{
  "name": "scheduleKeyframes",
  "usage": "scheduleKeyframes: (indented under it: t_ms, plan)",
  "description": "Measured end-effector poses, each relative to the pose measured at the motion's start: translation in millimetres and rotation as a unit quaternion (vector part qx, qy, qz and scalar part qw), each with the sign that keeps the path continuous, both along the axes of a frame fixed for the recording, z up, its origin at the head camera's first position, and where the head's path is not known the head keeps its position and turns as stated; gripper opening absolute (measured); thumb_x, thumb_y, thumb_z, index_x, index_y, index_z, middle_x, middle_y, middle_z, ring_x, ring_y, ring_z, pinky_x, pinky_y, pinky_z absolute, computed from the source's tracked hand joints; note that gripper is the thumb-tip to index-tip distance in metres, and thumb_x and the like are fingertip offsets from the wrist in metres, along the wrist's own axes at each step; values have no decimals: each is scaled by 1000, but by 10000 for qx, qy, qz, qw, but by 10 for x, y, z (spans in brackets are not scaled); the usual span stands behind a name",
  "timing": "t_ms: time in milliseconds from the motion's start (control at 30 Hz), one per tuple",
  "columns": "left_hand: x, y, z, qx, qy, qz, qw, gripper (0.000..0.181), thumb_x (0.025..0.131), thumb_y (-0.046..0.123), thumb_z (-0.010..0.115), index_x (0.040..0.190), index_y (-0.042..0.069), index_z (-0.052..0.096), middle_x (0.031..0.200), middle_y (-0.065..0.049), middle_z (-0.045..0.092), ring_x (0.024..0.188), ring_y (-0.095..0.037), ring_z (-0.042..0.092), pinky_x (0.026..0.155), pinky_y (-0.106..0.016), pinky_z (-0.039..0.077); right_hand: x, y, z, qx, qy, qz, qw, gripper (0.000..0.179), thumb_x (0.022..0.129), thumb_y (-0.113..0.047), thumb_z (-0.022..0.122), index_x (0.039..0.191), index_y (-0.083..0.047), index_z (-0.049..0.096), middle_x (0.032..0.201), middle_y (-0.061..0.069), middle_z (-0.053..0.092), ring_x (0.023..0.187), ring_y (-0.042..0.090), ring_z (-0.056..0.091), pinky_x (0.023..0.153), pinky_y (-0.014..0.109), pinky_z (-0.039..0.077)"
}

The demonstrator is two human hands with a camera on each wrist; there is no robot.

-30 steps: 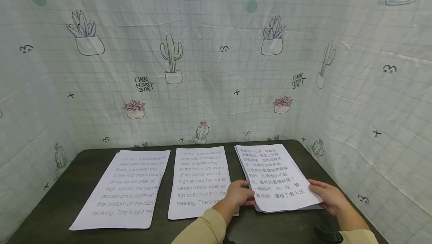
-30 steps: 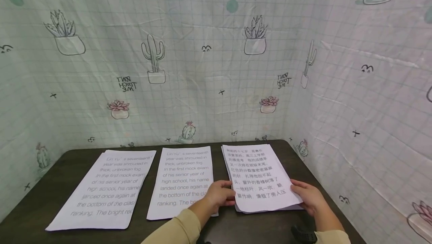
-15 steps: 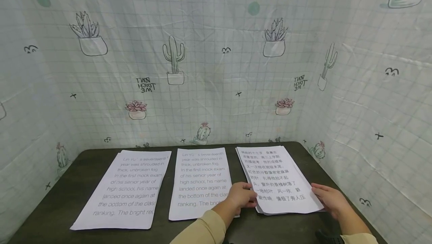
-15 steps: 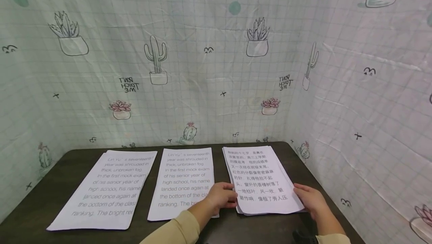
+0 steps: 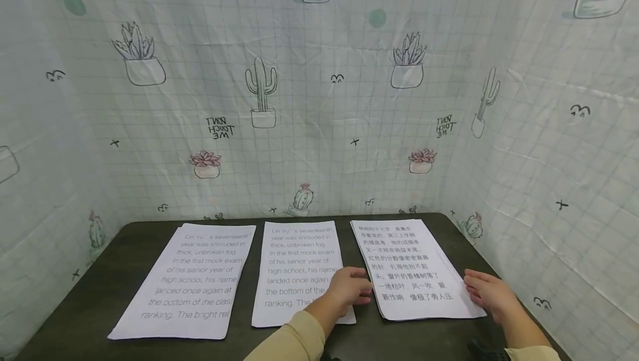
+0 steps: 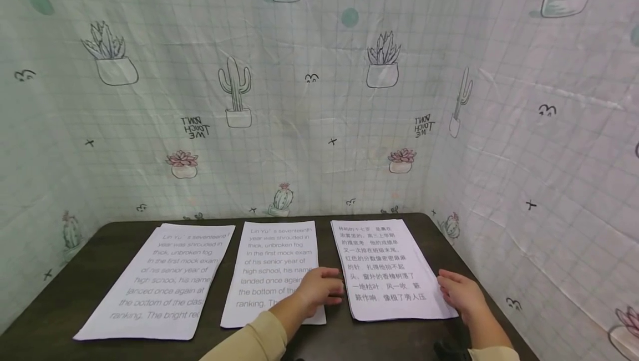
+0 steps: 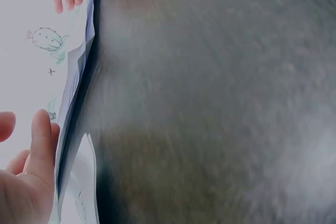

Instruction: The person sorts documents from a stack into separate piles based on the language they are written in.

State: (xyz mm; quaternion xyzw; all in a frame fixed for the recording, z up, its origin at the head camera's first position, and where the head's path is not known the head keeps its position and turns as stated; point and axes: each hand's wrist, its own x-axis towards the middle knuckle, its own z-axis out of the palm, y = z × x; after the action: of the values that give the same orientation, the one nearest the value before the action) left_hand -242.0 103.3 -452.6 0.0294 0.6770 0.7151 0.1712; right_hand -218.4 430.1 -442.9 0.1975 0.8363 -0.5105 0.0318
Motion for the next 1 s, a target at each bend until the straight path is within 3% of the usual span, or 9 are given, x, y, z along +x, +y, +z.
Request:
scheduleKeyframes:
  t_ms: [133,367,533,700,1000]
  plan:
    - [-27,-57,-17,-12,90,-34,10000,51,82,-4,62,132,-11,52,114,-21,64,92,-25,70,74,-34,61,-18,-64,31,80,136,60,9999,62,100,-22,49,144,16,29,146,38,33,103,20,61,79,26,57]
    - [-85,-178,-33,-47,242,-201,9995,56,83,-4,64,136,-11,47,125,-29,60,101,-28,69,81,-39,60,-85,-290,51,-177,269,-10,9995,64,100,-22,51,148,13,25,147,39,29,97,10,62,76,21,57]
    - [-170,-359,-37,-113,321,-225,9992,60,84,-2,64,139,-9,44,129,-29,59,108,-34,67,86,-42,59,-141,-482,62,-270,329,133,9990,65,100,-20,50,149,12,22,146,40,30,108,26,63,83,25,58]
    - [-259,-581,-70,-166,326,-121,9993,60,85,0,64,141,-8,43,130,-29,58,111,-35,65,89,-42,58,-196,-691,52,-286,222,238,9991,64,101,-22,49,151,8,22,146,38,32,126,41,52,89,29,57]
    - [-351,-1004,-88,-463,218,120,9986,63,89,6,63,145,-6,38,135,-27,55,119,-37,61,94,-40,56,-278,-1070,27,-356,530,629,9960,57,100,-15,49,146,13,29,137,38,44,108,26,64,85,28,58]
